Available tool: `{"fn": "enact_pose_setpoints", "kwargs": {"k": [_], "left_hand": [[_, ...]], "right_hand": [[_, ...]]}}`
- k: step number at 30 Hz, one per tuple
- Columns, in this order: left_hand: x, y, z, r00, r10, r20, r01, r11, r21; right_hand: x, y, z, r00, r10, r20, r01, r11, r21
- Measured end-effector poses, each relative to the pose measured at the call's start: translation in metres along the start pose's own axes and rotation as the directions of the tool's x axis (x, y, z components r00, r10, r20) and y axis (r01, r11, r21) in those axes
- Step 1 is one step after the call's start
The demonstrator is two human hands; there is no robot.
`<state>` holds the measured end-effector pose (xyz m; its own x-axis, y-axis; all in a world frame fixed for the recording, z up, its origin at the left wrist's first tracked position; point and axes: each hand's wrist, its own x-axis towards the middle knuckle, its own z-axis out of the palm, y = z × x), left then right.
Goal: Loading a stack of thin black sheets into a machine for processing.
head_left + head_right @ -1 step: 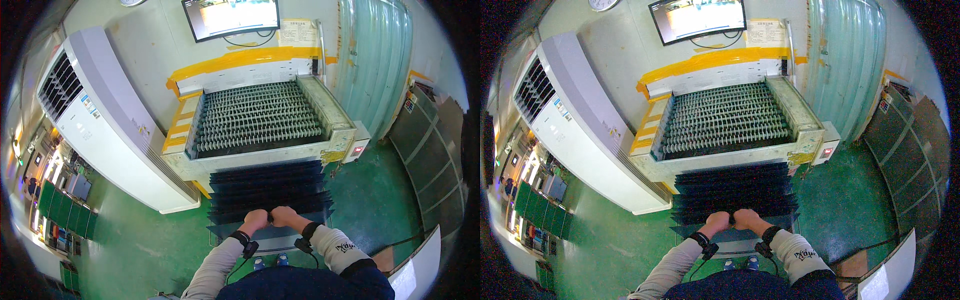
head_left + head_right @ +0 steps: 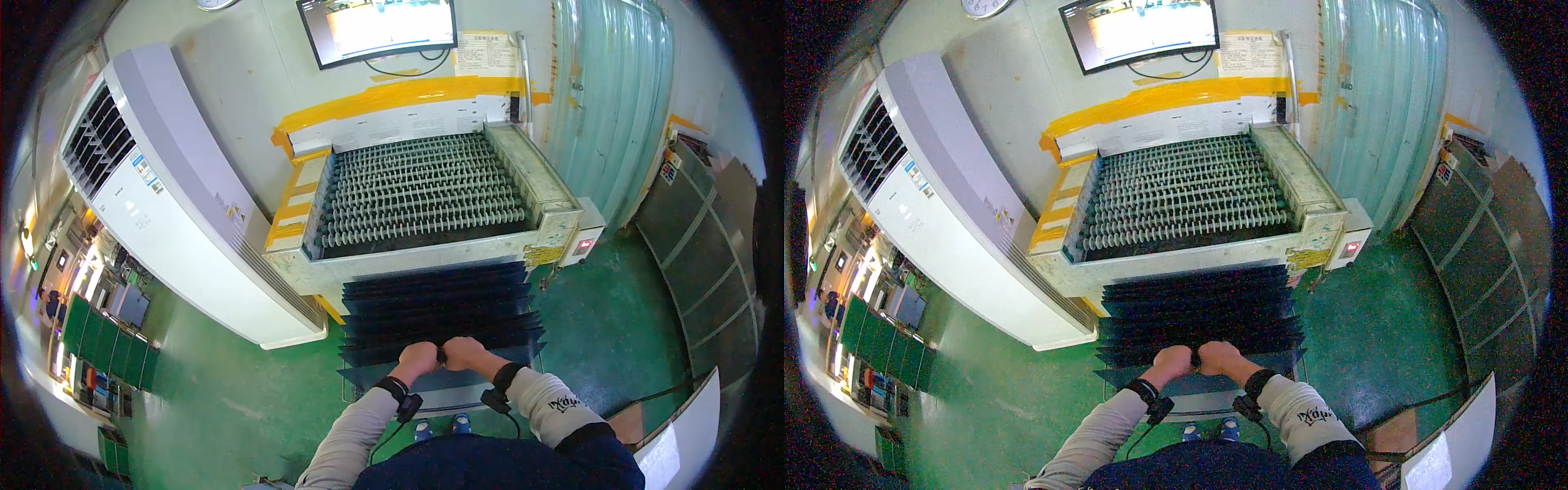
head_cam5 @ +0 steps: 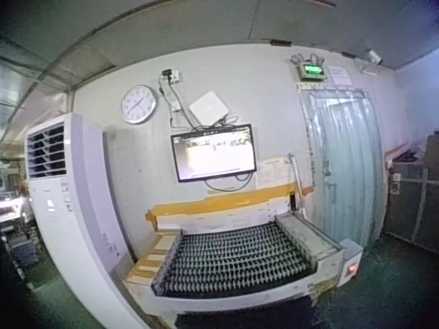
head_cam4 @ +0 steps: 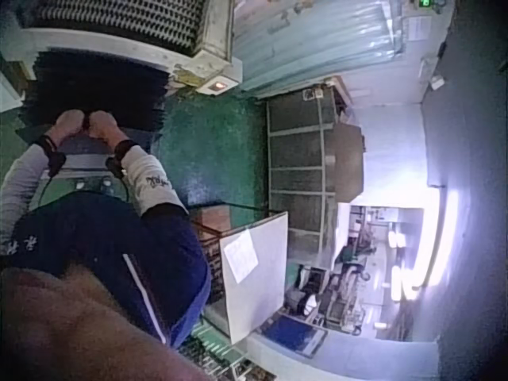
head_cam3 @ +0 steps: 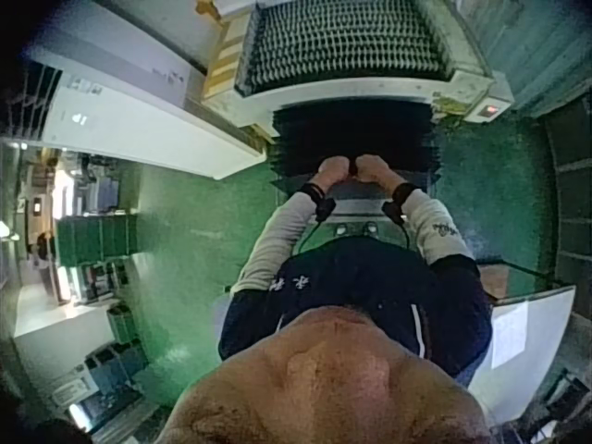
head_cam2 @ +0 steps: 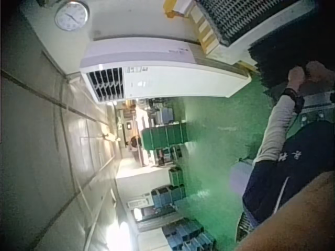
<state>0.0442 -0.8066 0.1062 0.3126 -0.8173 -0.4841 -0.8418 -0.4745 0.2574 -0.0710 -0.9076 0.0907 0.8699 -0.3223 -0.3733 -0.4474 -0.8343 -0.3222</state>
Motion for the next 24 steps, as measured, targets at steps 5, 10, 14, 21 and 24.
{"fn": "enact_pose_setpoints", "kwargs": {"k": [5, 10, 14, 21, 24], "left_hand": [[-0.0028, 0.0023, -0.0018, 1.000, 0.017, -0.023, -0.017, 1.000, 0.015], [-0.0047, 0.0054, -0.0040, 1.000, -0.003, -0.025, 0.003, 1.000, 0.014], [-0.0043, 0.0031, -0.0024, 0.999, 0.001, -0.036, -0.001, 1.000, -0.007], [-0.0025, 0.0030, -0.0012, 0.999, -0.005, -0.047, 0.005, 1.000, -0.013], [-0.0053, 0.0052, -0.0066, 1.000, 0.002, -0.020, -0.002, 1.000, 0.010]], "right_hand": [[0.0000, -0.0004, -0.0049, 0.999, 0.001, 0.051, -0.001, 1.000, -0.006], [0.0016, 0.0006, -0.0035, 0.998, 0.011, 0.054, -0.011, 1.000, -0.007], [-0.0015, -0.0020, -0.0075, 0.999, 0.001, 0.049, -0.001, 1.000, 0.008], [0.0036, 0.0045, 0.0007, 0.999, -0.017, 0.029, 0.017, 1.000, 0.024], [0.0042, 0.0038, -0.0001, 0.999, -0.001, 0.049, 0.001, 1.000, 0.016]]}}
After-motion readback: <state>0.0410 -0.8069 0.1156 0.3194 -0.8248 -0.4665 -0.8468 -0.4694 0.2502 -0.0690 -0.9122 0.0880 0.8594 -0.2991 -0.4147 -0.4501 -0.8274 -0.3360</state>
